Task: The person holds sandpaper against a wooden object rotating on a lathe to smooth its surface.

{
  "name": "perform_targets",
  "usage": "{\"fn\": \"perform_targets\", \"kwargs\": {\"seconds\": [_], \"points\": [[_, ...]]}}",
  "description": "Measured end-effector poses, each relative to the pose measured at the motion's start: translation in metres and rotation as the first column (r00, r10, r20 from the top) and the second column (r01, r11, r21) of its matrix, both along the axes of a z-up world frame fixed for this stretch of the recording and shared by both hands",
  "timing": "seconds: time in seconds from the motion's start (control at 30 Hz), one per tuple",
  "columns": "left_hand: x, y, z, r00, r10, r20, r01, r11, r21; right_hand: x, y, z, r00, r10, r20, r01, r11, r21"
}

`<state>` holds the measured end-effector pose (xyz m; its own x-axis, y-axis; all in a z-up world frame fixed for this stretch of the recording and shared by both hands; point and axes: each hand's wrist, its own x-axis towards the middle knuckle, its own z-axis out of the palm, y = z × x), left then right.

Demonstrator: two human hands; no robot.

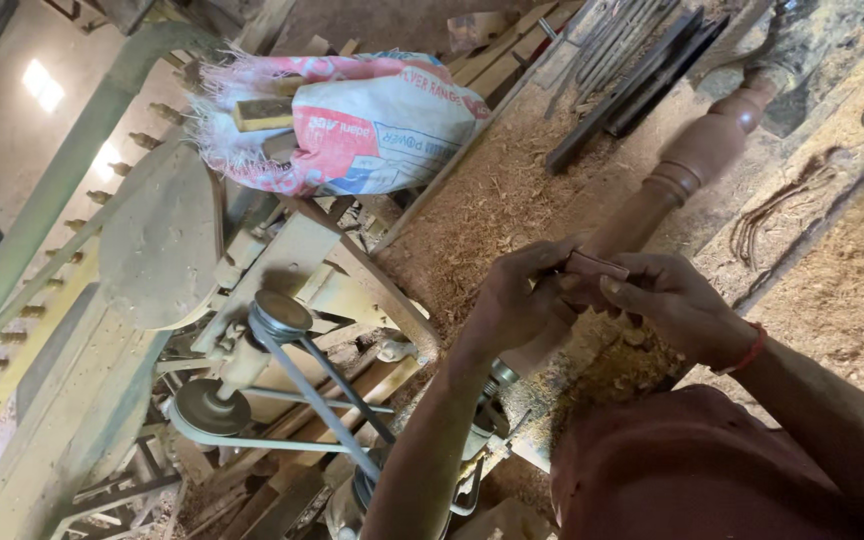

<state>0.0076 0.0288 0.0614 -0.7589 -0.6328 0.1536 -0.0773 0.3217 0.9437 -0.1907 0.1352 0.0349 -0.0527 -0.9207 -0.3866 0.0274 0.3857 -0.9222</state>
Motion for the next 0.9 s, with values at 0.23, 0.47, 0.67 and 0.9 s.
{"fn": "perform_targets", "kwargs": {"seconds": [0.23,0.47,0.67,0.9], "points": [[-0.002,-0.005,-0.015,0.999,-0.046,-0.006,0.046,0.999,-0.014,-0.007,0.009,-0.032,0.963,-0.038,0.268,0.053,0.997,-0.047],[0.005,-0.007,-0.016,0.996,-0.085,0.022,0.081,0.989,0.125,-0.005,0.008,-0.025,0.986,-0.052,0.159,0.054,0.998,-0.009],[0.005,-0.011,-0.022,0.995,-0.068,-0.066,0.075,0.992,0.098,0.0,0.003,-0.008,0.998,-0.048,-0.043,0.037,0.971,-0.235],[0.003,-0.009,-0.011,0.994,0.109,0.017,-0.105,0.984,-0.146,0.002,-0.007,0.01,0.626,-0.023,-0.78,-0.216,0.956,-0.201]]}}
